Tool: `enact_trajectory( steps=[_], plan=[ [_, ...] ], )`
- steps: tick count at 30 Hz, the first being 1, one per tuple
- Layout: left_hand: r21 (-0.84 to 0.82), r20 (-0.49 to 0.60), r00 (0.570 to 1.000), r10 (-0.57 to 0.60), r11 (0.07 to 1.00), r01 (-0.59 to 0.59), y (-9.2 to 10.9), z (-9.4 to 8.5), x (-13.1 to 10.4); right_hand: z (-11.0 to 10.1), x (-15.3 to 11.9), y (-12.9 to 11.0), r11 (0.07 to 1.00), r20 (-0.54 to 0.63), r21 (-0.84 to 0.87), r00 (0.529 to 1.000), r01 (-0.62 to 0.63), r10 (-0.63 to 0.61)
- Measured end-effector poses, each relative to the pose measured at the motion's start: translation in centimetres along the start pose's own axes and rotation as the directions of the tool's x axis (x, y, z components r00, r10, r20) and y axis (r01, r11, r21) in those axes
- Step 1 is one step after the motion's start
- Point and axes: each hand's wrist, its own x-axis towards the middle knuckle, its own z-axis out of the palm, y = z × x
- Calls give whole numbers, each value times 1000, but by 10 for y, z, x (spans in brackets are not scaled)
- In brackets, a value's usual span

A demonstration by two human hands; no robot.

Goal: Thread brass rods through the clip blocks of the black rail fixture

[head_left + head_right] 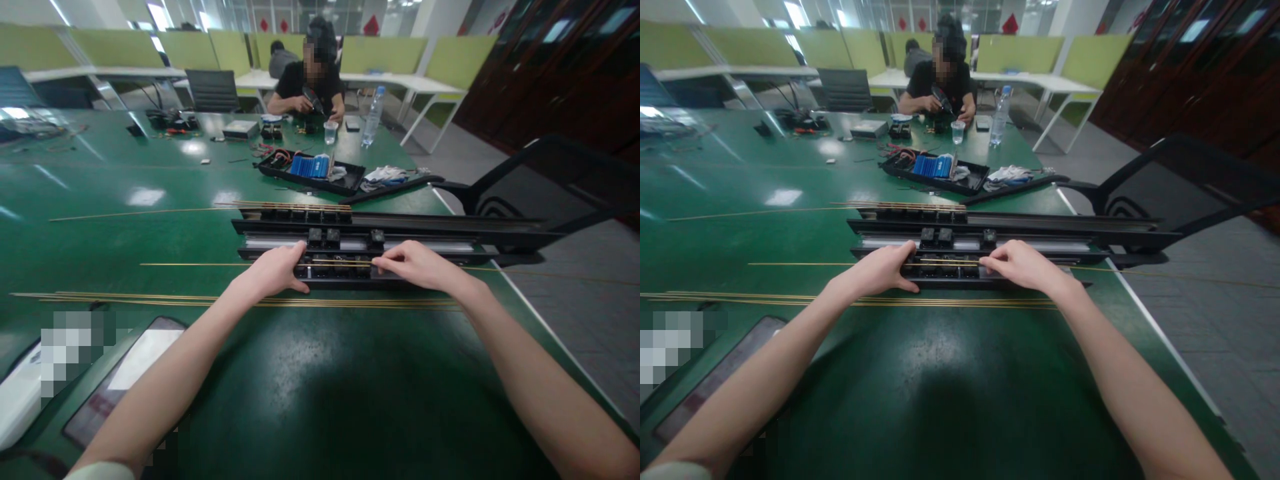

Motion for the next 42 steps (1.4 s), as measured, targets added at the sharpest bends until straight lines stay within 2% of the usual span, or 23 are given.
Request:
enact_trajectory(
  steps=[6,21,42],
  plan=[
    [-13,-23,1000,-8,1000,8,-1,2,0,0,0,-2,999,13,14,999,-35,35],
    [30,-52,989,-136,990,138,12,-1,-4,-1,1,-7,997,28,44,998,-56,55],
    [72,-37,990,-134,988,136,14,-3,-3,-4,1,2,998,52,45,998,-49,47]
  ],
)
